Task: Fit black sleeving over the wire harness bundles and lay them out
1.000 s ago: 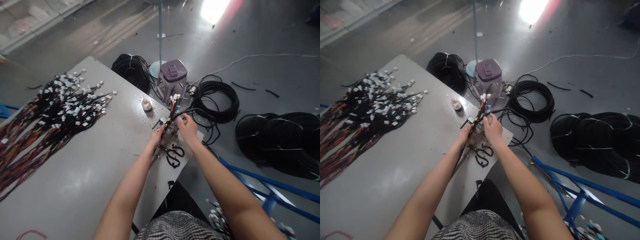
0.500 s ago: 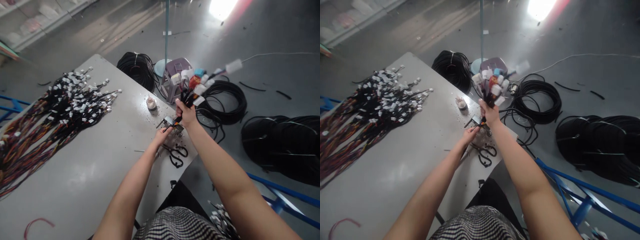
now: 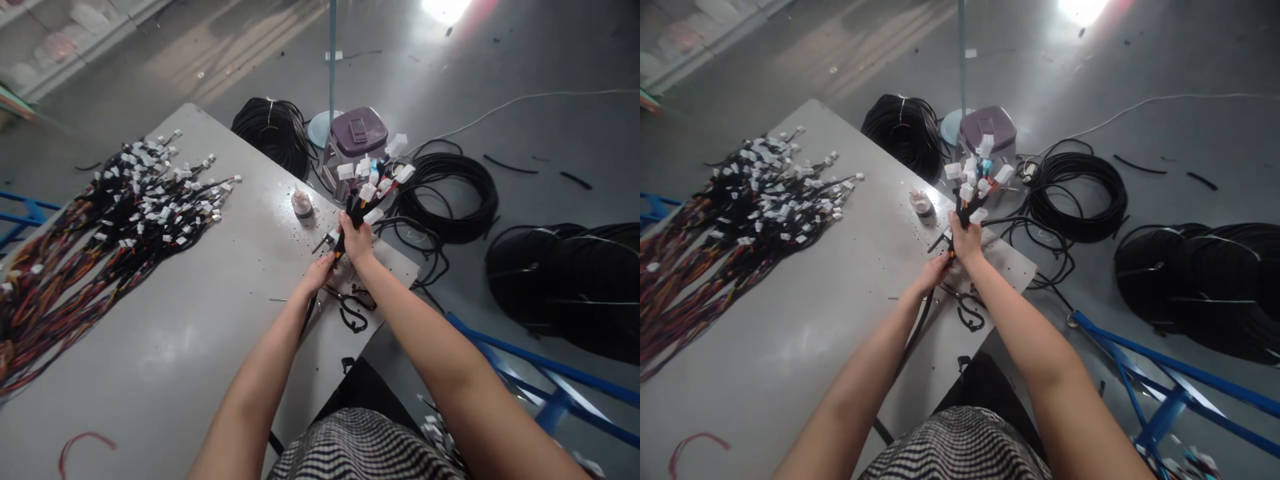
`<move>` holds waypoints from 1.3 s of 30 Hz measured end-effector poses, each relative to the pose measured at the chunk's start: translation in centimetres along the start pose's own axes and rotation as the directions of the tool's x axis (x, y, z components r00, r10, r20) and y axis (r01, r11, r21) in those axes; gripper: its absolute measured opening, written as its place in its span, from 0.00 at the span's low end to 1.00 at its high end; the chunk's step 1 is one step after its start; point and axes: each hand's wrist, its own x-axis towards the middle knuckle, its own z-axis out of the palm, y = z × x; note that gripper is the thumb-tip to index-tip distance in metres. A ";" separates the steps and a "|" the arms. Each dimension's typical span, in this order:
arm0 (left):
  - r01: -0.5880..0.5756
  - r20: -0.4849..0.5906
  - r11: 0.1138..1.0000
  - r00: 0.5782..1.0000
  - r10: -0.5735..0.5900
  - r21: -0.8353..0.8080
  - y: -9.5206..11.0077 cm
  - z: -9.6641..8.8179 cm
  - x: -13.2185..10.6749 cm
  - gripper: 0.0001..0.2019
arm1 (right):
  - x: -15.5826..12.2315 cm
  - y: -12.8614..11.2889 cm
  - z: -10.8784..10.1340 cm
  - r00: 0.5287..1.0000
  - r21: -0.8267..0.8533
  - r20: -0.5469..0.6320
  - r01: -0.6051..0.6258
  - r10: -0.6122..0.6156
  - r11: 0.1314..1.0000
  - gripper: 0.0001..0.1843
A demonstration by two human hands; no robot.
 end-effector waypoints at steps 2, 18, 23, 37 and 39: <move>0.017 -0.015 0.999 1.000 -0.017 0.040 0.0 -0.2 -0.3 0.30 | -2.0 0.4 -2.3 0.986 -0.178 -0.067 0.141 -0.155 0.974 0.23; -0.030 -0.149 0.990 0.987 0.051 0.137 -0.4 0.4 0.3 0.31 | -18.0 7.7 -11.0 0.895 -0.896 0.396 0.328 0.205 0.300 0.17; -0.034 -0.130 0.996 0.990 0.045 0.085 -1.9 -1.0 -1.6 0.31 | -17.0 5.0 -11.7 0.719 -0.861 0.352 -0.003 0.600 0.509 0.24; -0.052 -0.054 0.998 0.997 0.053 0.023 -2.1 -2.2 -3.1 0.34 | -7.2 3.3 -6.8 0.375 -0.450 0.640 -0.525 0.671 0.722 0.34; -0.082 -0.003 0.997 0.997 0.082 -0.008 -1.8 -2.4 -3.5 0.33 | -6.8 3.2 -7.5 0.394 -0.567 0.613 -0.384 0.685 0.729 0.30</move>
